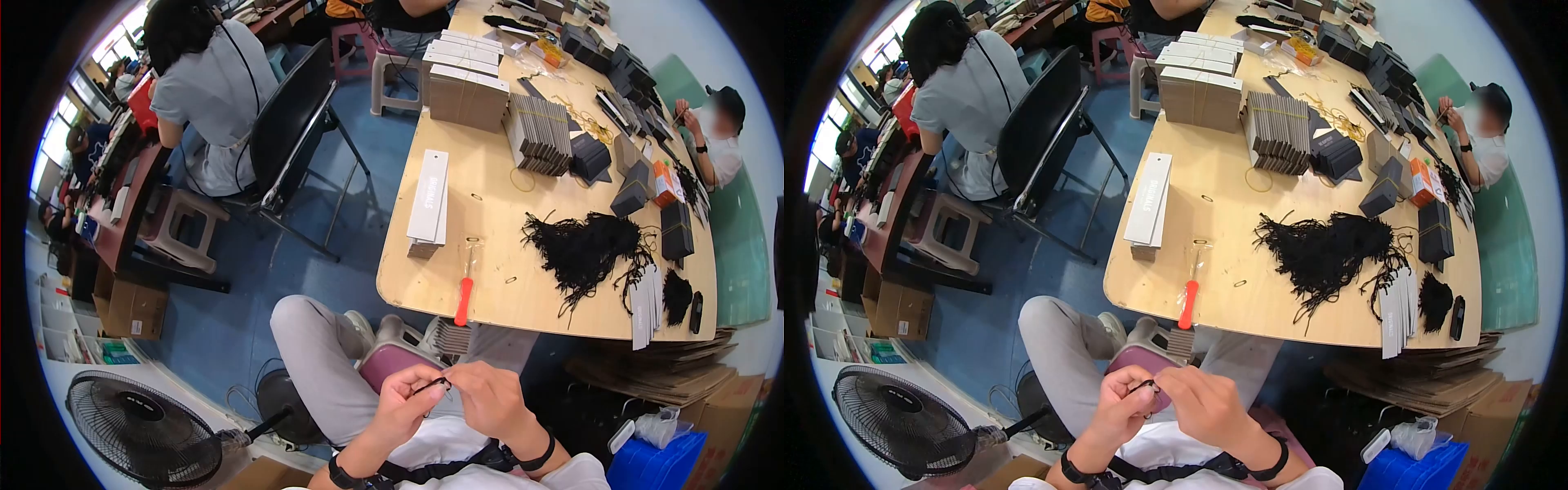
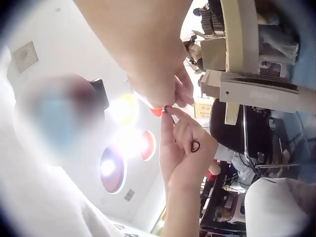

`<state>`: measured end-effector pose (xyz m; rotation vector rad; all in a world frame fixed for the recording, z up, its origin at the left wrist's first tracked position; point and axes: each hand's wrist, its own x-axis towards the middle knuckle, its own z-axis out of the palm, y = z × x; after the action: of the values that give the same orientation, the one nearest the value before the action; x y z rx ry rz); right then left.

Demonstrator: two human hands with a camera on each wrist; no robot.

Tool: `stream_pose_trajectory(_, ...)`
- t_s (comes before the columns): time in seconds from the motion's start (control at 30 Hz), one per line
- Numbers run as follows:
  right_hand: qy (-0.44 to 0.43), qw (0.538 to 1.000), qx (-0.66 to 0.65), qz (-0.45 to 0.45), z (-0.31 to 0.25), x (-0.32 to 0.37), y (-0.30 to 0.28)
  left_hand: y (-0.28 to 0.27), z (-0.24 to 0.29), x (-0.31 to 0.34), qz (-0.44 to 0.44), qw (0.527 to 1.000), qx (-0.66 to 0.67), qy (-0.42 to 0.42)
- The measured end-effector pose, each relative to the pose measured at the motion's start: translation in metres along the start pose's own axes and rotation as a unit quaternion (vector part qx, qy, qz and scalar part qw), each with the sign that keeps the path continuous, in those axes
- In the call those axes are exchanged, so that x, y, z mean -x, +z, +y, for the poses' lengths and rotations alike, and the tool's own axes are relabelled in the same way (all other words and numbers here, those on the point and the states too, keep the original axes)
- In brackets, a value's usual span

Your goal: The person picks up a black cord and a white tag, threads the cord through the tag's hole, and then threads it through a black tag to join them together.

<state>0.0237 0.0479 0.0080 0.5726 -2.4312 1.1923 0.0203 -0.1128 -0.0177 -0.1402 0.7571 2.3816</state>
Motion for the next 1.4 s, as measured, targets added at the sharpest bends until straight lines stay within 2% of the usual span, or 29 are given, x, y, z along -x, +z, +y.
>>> stream_pose_trajectory(0.07,-0.003,1.000,0.000,0.006,-0.004,-0.004,-0.004,0.004,0.001,-0.001,0.032,0.996,-0.063,0.061)
stream_pose_trajectory(0.1,0.035,0.998,-0.051,0.010,-0.006,-0.005,-0.005,0.005,0.002,-0.001,0.032,0.996,-0.063,0.063)
stream_pose_trajectory(0.13,0.073,0.992,-0.102,0.013,-0.008,-0.006,-0.006,0.007,0.002,-0.001,0.054,0.984,-0.141,0.090)
stream_pose_trajectory(0.17,0.071,0.992,-0.101,0.014,-0.007,-0.004,-0.006,0.009,0.001,-0.001,0.076,0.966,-0.217,0.117)
stream_pose_trajectory(0.23,0.111,0.987,-0.109,0.039,-0.004,0.000,-0.003,0.011,-0.001,-0.001,0.081,0.963,-0.224,0.128)
stream_pose_trajectory(0.4,0.058,0.993,-0.047,0.086,-0.002,0.002,0.008,0.026,-0.004,-0.002,0.126,0.947,-0.253,0.149)
stream_pose_trajectory(0.47,0.039,0.993,-0.030,0.107,0.001,0.002,0.012,0.025,-0.008,-0.003,0.151,0.911,-0.340,0.181)
stream_pose_trajectory(0.5,0.039,0.994,-0.011,0.104,0.002,0.000,0.012,0.028,-0.007,-0.005,0.151,0.910,-0.340,0.182)
stream_pose_trajectory(0.57,0.039,0.994,0.009,0.100,0.003,-0.001,0.009,0.037,-0.003,-0.008,0.155,0.841,-0.463,0.233)
stream_pose_trajectory(0.7,0.059,0.996,0.002,0.064,0.006,0.000,0.001,0.040,-0.003,-0.013,0.153,0.813,-0.499,0.259)
stream_pose_trajectory(0.77,0.072,0.996,-0.018,0.043,0.009,0.000,-0.004,0.037,-0.004,-0.014,0.133,0.768,-0.551,0.298)
stream_pose_trajectory(0.87,0.074,0.997,-0.008,0.001,0.011,-0.002,-0.009,0.034,-0.004,-0.016,0.116,0.745,-0.573,0.320)
stream_pose_trajectory(0.9,0.072,0.997,0.004,-0.012,0.010,-0.004,-0.011,0.034,-0.004,-0.016,0.116,0.745,-0.573,0.320)
stream_pose_trajectory(0.97,0.070,0.997,0.015,-0.026,0.009,-0.006,-0.014,0.033,-0.003,-0.013,0.131,0.761,-0.575,0.269)
stream_pose_trajectory(1.0,0.092,0.995,0.005,-0.042,0.008,-0.007,-0.015,0.030,-0.003,-0.013,0.132,0.761,-0.575,0.269)
stream_pose_trajectory(1.07,0.115,0.992,-0.005,-0.060,0.009,-0.009,-0.016,0.022,-0.003,-0.013,0.115,0.862,-0.461,0.176)
stream_pose_trajectory(1.1,0.118,0.991,-0.019,-0.065,0.010,-0.009,-0.017,0.022,-0.002,-0.014,0.115,0.862,-0.461,0.176)
stream_pose_trajectory(1.17,0.120,0.990,-0.034,-0.072,0.012,-0.009,-0.017,0.022,0.003,-0.018,0.081,0.966,-0.244,0.044)
stream_pose_trajectory(1.2,0.130,0.988,-0.052,-0.070,0.014,-0.008,-0.017,0.023,0.008,-0.018,0.082,0.965,-0.244,0.044)
stream_pose_trajectory(1.27,0.140,0.985,-0.070,-0.068,0.016,-0.006,-0.017,0.026,0.017,-0.017,0.067,0.983,-0.162,-0.056)
stream_pose_trajectory(1.3,0.137,0.985,-0.082,-0.063,0.017,-0.006,-0.016,0.024,0.018,-0.016,0.067,0.983,-0.162,-0.056)
stream_pose_trajectory(1.37,0.134,0.985,-0.094,-0.059,0.017,-0.005,-0.018,0.020,0.018,-0.017,0.036,0.992,-0.052,-0.108)
stream_pose_trajectory(1.4,0.105,0.991,-0.060,-0.055,0.017,-0.006,-0.018,0.020,0.017,-0.017,0.037,0.992,-0.052,-0.108)
